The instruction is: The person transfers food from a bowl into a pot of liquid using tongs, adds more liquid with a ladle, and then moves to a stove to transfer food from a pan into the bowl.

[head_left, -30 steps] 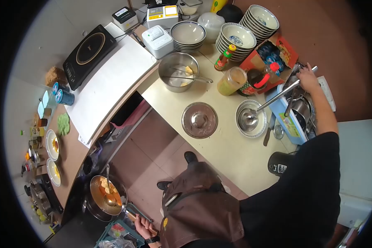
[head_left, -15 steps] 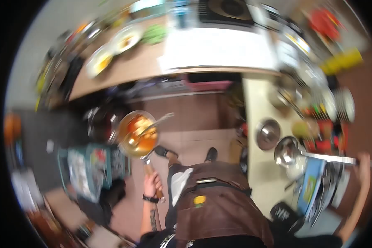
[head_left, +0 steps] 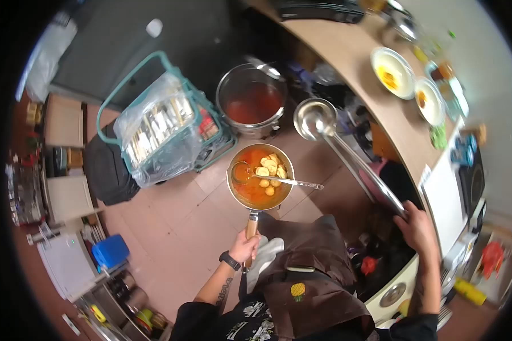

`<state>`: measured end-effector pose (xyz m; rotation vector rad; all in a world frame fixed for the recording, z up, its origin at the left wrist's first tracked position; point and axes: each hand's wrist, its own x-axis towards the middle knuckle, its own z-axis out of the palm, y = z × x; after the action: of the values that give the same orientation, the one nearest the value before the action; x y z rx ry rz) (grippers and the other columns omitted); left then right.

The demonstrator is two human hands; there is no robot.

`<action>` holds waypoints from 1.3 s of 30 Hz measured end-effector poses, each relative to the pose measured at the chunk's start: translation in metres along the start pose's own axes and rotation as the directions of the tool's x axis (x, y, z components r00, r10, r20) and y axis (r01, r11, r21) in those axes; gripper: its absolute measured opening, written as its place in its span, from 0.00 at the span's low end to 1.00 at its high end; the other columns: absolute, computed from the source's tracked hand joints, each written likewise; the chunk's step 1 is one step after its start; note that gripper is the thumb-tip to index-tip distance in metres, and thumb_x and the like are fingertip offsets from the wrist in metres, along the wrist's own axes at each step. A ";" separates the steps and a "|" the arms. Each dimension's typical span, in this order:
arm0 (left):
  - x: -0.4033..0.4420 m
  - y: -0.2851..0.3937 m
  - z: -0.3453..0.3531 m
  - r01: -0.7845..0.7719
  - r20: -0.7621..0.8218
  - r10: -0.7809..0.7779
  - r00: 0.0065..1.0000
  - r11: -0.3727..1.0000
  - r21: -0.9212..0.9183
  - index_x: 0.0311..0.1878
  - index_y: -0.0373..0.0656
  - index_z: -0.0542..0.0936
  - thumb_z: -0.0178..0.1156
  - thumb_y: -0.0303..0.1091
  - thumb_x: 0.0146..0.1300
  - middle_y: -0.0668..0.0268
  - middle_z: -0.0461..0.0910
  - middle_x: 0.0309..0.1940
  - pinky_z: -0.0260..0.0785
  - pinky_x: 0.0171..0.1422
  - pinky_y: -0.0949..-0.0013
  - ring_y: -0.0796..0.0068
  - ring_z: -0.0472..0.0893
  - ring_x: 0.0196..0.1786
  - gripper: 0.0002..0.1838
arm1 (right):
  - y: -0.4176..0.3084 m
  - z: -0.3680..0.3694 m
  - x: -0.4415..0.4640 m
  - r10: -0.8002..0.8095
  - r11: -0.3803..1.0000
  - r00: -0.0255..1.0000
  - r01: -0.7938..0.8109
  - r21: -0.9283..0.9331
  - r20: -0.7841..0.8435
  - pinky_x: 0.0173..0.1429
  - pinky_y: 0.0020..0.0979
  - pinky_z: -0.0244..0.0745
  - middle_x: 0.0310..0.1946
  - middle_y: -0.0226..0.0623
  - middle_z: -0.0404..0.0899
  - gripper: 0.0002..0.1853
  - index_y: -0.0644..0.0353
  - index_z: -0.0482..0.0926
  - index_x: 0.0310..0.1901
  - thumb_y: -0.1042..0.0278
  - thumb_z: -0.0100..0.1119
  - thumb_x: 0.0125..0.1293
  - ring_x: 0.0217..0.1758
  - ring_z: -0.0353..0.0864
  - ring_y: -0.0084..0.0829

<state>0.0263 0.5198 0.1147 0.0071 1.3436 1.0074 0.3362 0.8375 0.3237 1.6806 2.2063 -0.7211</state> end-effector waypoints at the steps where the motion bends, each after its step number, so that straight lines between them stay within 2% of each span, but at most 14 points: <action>1: 0.005 0.002 -0.009 0.000 -0.019 -0.001 1.000 0.999 -0.040 0.43 0.41 0.69 0.54 0.27 0.66 0.70 0.68 0.20 0.65 0.16 0.72 0.80 0.67 0.14 0.05 | -0.029 0.019 0.039 -0.082 0.997 0.996 0.082 -0.001 0.020 0.43 0.50 0.74 0.32 0.55 0.81 0.17 0.61 0.75 0.45 0.61 0.67 0.59 0.41 0.80 0.58; 3: 0.020 0.006 -0.024 -0.038 -0.035 0.037 0.999 0.999 -0.032 0.43 0.41 0.68 0.54 0.26 0.66 0.69 0.68 0.20 0.64 0.16 0.73 0.80 0.67 0.13 0.06 | -0.074 0.067 0.123 -0.285 0.958 0.958 0.284 0.029 0.024 0.52 0.51 0.74 0.39 0.59 0.81 0.19 0.60 0.76 0.51 0.64 0.60 0.58 0.48 0.80 0.59; 6: 0.043 0.018 -0.042 -0.045 -0.081 0.036 0.996 0.993 -0.113 0.43 0.42 0.68 0.55 0.26 0.68 0.70 0.68 0.19 0.64 0.16 0.73 0.80 0.68 0.13 0.06 | -0.124 0.144 0.252 -0.402 0.896 0.907 0.418 -0.149 0.128 0.59 0.50 0.73 0.43 0.65 0.80 0.25 0.66 0.73 0.57 0.73 0.53 0.55 0.51 0.79 0.61; 10: 0.068 0.031 -0.049 -0.019 -0.114 -0.005 0.994 0.977 -0.211 0.43 0.42 0.68 0.56 0.26 0.68 0.71 0.68 0.19 0.64 0.16 0.74 0.81 0.68 0.13 0.06 | -0.215 0.212 0.382 -0.554 0.657 0.821 0.534 -0.533 0.140 0.52 0.45 0.81 0.46 0.55 0.80 0.19 0.66 0.72 0.56 0.72 0.50 0.64 0.46 0.84 0.53; 14: 0.099 0.040 -0.050 -0.038 -0.135 0.000 0.991 0.961 -0.275 0.45 0.41 0.68 0.56 0.24 0.68 0.71 0.69 0.20 0.64 0.16 0.76 0.81 0.69 0.13 0.07 | -0.276 0.271 0.477 -0.577 0.466 0.796 0.505 -0.727 0.183 0.48 0.40 0.84 0.50 0.50 0.77 0.20 0.67 0.71 0.59 0.70 0.49 0.67 0.47 0.85 0.46; 19: 0.126 0.045 -0.041 -0.041 -0.165 -0.025 0.986 0.923 -0.383 0.45 0.40 0.69 0.57 0.24 0.68 0.71 0.69 0.20 0.64 0.17 0.75 0.81 0.69 0.13 0.08 | -0.288 0.324 0.528 -0.533 0.514 0.842 0.400 -0.759 0.083 0.48 0.38 0.84 0.50 0.47 0.75 0.22 0.68 0.68 0.63 0.66 0.46 0.71 0.47 0.85 0.42; 21: 0.128 0.050 -0.038 -0.029 -0.169 -0.044 0.985 0.914 -0.405 0.46 0.40 0.69 0.57 0.24 0.68 0.71 0.69 0.21 0.63 0.17 0.75 0.81 0.68 0.13 0.08 | -0.290 0.324 0.537 -0.466 0.537 0.874 0.405 -0.740 0.141 0.49 0.39 0.84 0.52 0.48 0.77 0.22 0.67 0.68 0.64 0.65 0.42 0.74 0.49 0.85 0.44; 23: 0.132 0.049 -0.035 -0.032 -0.174 -0.049 0.983 0.901 -0.433 0.46 0.40 0.69 0.57 0.24 0.68 0.71 0.69 0.20 0.63 0.17 0.75 0.81 0.68 0.13 0.08 | -0.289 0.322 0.548 -0.332 0.531 0.889 0.452 -0.716 0.315 0.51 0.41 0.83 0.55 0.49 0.80 0.22 0.64 0.68 0.66 0.66 0.43 0.73 0.53 0.84 0.45; 27: 0.130 0.061 -0.037 -0.029 -0.187 -0.058 0.981 0.902 -0.431 0.46 0.40 0.69 0.56 0.24 0.68 0.72 0.68 0.19 0.63 0.17 0.76 0.82 0.68 0.13 0.08 | -0.304 0.301 0.520 -0.200 0.574 0.908 0.412 -0.707 0.367 0.53 0.40 0.82 0.57 0.48 0.81 0.21 0.64 0.74 0.61 0.67 0.47 0.71 0.58 0.83 0.43; 30: 0.131 0.062 -0.039 -0.024 -0.203 -0.076 0.976 0.893 -0.450 0.46 0.40 0.69 0.56 0.24 0.68 0.72 0.67 0.18 0.62 0.17 0.77 0.82 0.68 0.13 0.08 | -0.312 0.288 0.511 -0.194 0.461 0.829 0.549 -0.697 0.524 0.50 0.40 0.83 0.47 0.48 0.85 0.17 0.68 0.81 0.52 0.69 0.52 0.65 0.52 0.86 0.42; 32: 0.133 0.058 -0.042 -0.036 -0.197 -0.058 0.979 0.896 -0.443 0.46 0.40 0.69 0.56 0.23 0.68 0.72 0.67 0.18 0.62 0.16 0.77 0.82 0.67 0.13 0.08 | -0.337 0.265 0.501 -0.018 0.528 0.673 0.635 -0.564 0.740 0.46 0.41 0.83 0.36 0.54 0.86 0.14 0.71 0.84 0.42 0.72 0.53 0.60 0.45 0.88 0.45; 33: 0.134 0.058 -0.043 -0.054 -0.199 -0.040 0.979 0.896 -0.441 0.46 0.40 0.68 0.56 0.23 0.68 0.72 0.67 0.18 0.62 0.16 0.77 0.82 0.67 0.13 0.08 | -0.337 0.264 0.502 -0.019 0.531 0.673 0.634 -0.563 0.740 0.46 0.41 0.83 0.36 0.54 0.86 0.14 0.71 0.84 0.42 0.72 0.53 0.60 0.45 0.88 0.45; 35: 0.135 0.062 -0.043 -0.044 -0.209 -0.053 0.976 0.901 -0.433 0.46 0.41 0.68 0.56 0.23 0.68 0.72 0.67 0.18 0.62 0.16 0.77 0.82 0.67 0.12 0.08 | -0.336 0.265 0.503 0.052 0.815 0.725 0.367 -0.448 0.687 0.42 0.44 0.82 0.27 0.57 0.84 0.12 0.71 0.84 0.37 0.74 0.53 0.58 0.38 0.88 0.50; 39: 0.135 0.062 -0.045 -0.025 -0.212 -0.075 0.974 0.899 -0.436 0.46 0.41 0.68 0.56 0.24 0.68 0.72 0.67 0.18 0.62 0.16 0.77 0.82 0.67 0.13 0.08 | -0.313 0.264 0.508 0.000 0.839 0.741 0.365 -0.403 0.671 0.47 0.43 0.82 0.34 0.58 0.85 0.15 0.71 0.80 0.45 0.71 0.50 0.61 0.43 0.87 0.50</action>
<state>-0.0613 0.6146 0.0280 -0.4765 1.2863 1.2997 -0.1298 1.0474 -0.0818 0.7682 1.8263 -0.5665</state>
